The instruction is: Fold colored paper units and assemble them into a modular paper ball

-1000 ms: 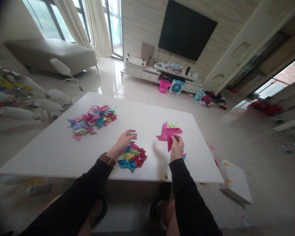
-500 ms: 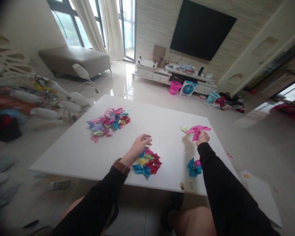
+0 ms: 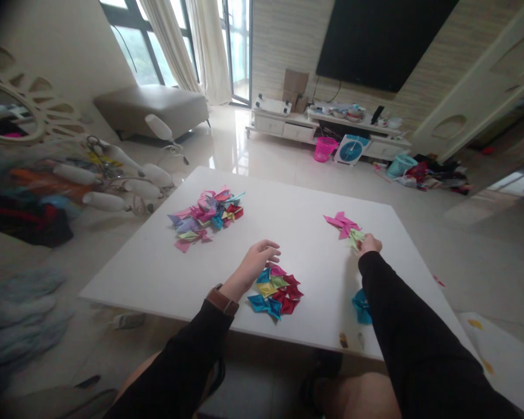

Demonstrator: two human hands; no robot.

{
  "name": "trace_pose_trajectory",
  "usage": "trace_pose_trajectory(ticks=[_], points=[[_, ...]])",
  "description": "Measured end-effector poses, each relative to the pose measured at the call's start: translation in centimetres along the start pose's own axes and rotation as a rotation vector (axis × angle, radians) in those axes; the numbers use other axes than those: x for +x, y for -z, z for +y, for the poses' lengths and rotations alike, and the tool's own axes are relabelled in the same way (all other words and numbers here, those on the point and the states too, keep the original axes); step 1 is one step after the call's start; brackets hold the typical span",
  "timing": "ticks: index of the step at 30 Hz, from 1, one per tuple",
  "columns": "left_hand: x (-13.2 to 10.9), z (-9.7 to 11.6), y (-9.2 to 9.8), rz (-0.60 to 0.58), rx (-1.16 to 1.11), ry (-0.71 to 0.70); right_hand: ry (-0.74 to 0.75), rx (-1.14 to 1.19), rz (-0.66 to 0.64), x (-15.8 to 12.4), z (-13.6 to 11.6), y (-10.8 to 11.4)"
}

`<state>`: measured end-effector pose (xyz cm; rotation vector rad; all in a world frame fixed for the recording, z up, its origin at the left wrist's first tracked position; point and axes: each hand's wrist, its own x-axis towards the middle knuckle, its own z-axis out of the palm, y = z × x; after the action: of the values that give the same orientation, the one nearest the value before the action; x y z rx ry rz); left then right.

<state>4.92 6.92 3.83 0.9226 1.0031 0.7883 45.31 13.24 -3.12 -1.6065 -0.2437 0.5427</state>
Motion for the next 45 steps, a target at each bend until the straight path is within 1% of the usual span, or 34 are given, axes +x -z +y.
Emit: trace_pose_trajectory(ticks=[3, 6, 8, 10, 13, 15, 18, 20, 21, 22, 24, 26, 29, 31, 33, 36, 39, 43, 45], points=[[-0.4, 0.2, 0.1, -0.025, -0.008, -0.001, -0.067, -0.069, 0.052, -1.4, 0.0, -0.1], [-0.7, 0.2, 0.2, -0.040, -0.009, -0.016, -0.064, -0.109, 0.024, -3.1, -1.3, -0.5], [-0.9, 0.1, 0.3, -0.038, -0.003, -0.026, -0.029, -0.132, -0.026, -4.4, -2.7, -1.2], [-1.2, 0.2, 0.4, -0.032, 0.001, -0.038, 0.023, -0.158, -0.091, -5.8, -4.3, -2.3], [-1.6, 0.3, 0.9, -0.028, 0.000, -0.067, 0.128, -0.204, -0.211, -8.5, -6.6, -4.9], [-1.8, 0.6, 1.3, -0.032, -0.013, -0.091, 0.210, -0.248, -0.319, -10.9, -7.5, -7.1], [-2.1, 1.1, 2.0, -0.018, -0.028, -0.118, 0.397, -0.374, -0.557, -15.8, -7.7, -10.5], [-2.3, 1.4, 2.3, 0.025, -0.038, -0.108, 0.688, -0.538, -0.808, -19.6, -6.9, -12.7], [-2.4, 1.5, 2.4, 0.048, -0.058, -0.083, 0.802, -0.596, -0.923, -21.6, -6.4, -13.7], [-2.6, 1.6, 2.5, 0.060, -0.096, -0.048, 0.885, -0.642, -1.026, -23.6, -5.8, -14.8], [-2.9, 1.7, 2.5, 0.039, -0.224, 0.028, 0.968, -0.694, -1.159, -27.3, -4.5, -16.9], [-3.2, 1.8, 2.5, -0.026, -0.398, 0.079, 1.024, -0.728, -1.241, -30.4, -3.5, -19.0], [-3.8, 2.3, 2.8, -0.094, -0.640, 0.126, 1.168, -0.810, -1.294, -33.8, -2.5, -21.7], [-4.0, 2.6, 3.0, -0.102, -0.763, 0.150, 1.273, -0.931, -1.293, -35.4, -2.2, -23.2], [-4.3, 2.9, 3.3, -0.090, -0.891, 0.155, 1.368, -1.101, -1.292, -36.6, -1.8, -24.3], [-4.4, 3.0, 3.6, -0.006, -1.102, 0.126, 1.484, -1.326, -1.314, -38.4, -1.0, -25.5], [-4.4, 2.9, 4.1, 0.107, -1.272, 0.095, 1.573, -1.462, -1.320, -40.3, 0.2, -26.3], [-4.6, 2.8, 5.1, 0.235, -1.413, 0.058, 1.657, -1.525, -1.323, -41.9, 1.6, -27.2], [-4.8, 3.0, 5.6, 0.253, -1.450, 0.019, 1.716, -1.522, -1.358, -42.4, 1.9, -27.6]])
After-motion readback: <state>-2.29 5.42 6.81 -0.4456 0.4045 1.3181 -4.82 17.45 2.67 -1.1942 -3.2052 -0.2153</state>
